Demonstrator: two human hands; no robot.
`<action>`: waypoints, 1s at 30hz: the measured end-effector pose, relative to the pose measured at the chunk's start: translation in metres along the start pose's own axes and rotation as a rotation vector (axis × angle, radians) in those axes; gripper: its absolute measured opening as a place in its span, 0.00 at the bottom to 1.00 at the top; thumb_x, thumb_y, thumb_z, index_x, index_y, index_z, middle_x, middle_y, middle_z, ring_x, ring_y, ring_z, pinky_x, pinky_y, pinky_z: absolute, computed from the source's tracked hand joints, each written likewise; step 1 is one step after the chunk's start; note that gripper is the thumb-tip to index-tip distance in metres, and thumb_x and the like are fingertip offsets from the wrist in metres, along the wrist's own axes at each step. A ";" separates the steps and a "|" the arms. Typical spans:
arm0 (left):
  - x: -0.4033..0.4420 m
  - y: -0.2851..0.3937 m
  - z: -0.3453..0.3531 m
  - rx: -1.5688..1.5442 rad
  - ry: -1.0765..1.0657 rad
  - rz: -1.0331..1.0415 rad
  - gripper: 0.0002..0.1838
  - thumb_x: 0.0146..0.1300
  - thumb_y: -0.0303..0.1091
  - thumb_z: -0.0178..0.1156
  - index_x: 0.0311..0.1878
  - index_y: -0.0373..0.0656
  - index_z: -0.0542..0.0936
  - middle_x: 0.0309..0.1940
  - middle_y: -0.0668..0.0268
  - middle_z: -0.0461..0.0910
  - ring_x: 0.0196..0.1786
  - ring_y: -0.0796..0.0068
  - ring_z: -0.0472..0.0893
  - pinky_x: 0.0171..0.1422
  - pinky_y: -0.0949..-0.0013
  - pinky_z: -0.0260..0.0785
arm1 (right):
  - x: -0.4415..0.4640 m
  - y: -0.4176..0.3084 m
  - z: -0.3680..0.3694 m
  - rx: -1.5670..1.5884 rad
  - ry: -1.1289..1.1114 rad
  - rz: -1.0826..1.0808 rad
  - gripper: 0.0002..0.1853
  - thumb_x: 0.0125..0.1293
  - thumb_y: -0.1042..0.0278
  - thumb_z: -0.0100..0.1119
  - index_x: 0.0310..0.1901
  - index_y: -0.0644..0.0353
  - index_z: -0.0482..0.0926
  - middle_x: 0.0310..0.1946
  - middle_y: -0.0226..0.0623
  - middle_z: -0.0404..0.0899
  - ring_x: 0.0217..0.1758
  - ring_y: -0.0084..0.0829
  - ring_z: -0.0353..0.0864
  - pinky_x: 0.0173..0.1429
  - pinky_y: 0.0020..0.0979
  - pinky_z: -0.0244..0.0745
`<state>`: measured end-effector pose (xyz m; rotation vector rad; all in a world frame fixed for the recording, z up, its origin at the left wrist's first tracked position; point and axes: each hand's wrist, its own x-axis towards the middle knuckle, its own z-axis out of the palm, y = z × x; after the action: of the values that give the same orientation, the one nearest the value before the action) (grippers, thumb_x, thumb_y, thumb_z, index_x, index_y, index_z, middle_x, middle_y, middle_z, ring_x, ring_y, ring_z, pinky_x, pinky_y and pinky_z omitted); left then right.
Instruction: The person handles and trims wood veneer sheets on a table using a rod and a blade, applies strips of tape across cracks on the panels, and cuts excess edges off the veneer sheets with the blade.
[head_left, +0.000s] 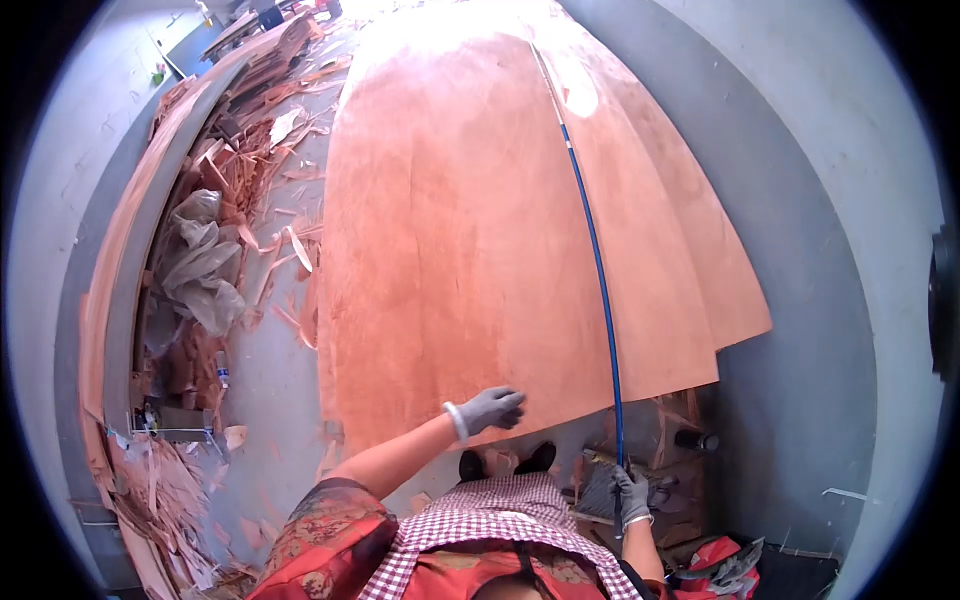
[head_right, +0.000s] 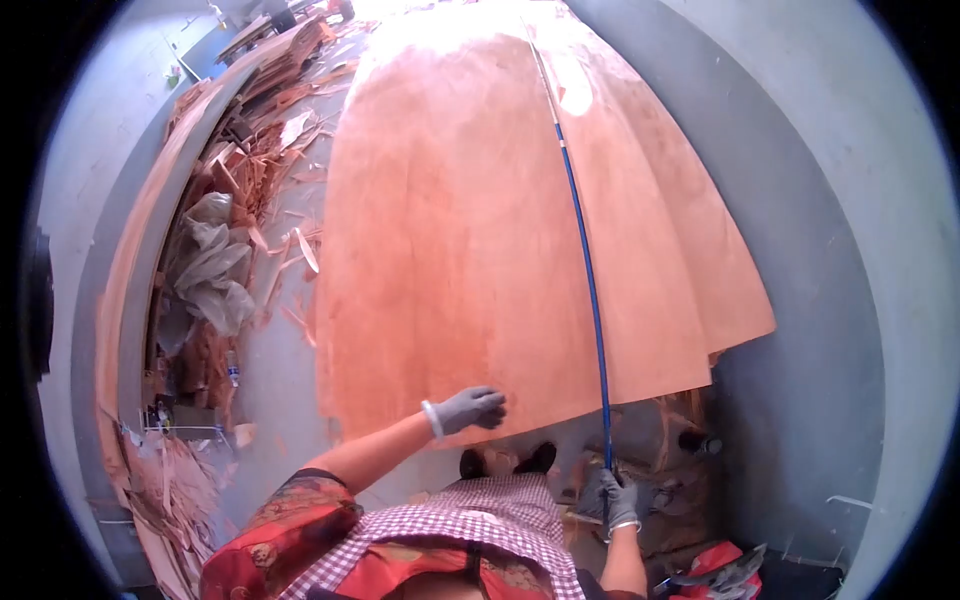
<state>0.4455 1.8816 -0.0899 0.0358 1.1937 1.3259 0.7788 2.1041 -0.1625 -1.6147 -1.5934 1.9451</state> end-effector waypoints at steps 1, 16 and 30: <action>-0.010 -0.024 -0.024 -0.007 0.031 -0.019 0.15 0.65 0.43 0.55 0.43 0.40 0.73 0.31 0.66 0.75 0.32 0.75 0.76 0.39 0.69 0.73 | -0.005 0.011 0.000 0.064 0.022 -0.007 0.08 0.58 0.69 0.64 0.37 0.58 0.77 0.20 0.28 0.74 0.15 0.20 0.69 0.21 0.22 0.64; 0.071 -0.116 0.115 0.126 -0.076 0.084 0.16 0.65 0.39 0.55 0.51 0.40 0.74 0.44 0.62 0.78 0.42 0.70 0.78 0.46 0.71 0.72 | 0.127 -0.105 0.026 0.023 -0.495 -0.291 0.20 0.65 0.61 0.57 0.53 0.66 0.74 0.32 0.31 0.79 0.35 0.19 0.78 0.33 0.22 0.73; 0.118 -0.074 0.220 -0.516 -0.102 -0.291 0.11 0.64 0.35 0.56 0.47 0.44 0.71 0.38 0.65 0.75 0.41 0.75 0.75 0.43 0.68 0.72 | 0.308 -0.168 -0.191 0.632 0.130 -0.007 0.16 0.60 0.55 0.60 0.49 0.46 0.74 0.22 0.21 0.70 0.14 0.16 0.59 0.15 0.18 0.50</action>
<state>0.6202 2.0729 -0.1103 -0.4214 0.7112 1.3174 0.7228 2.4985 -0.1953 -1.4152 -0.8046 2.0036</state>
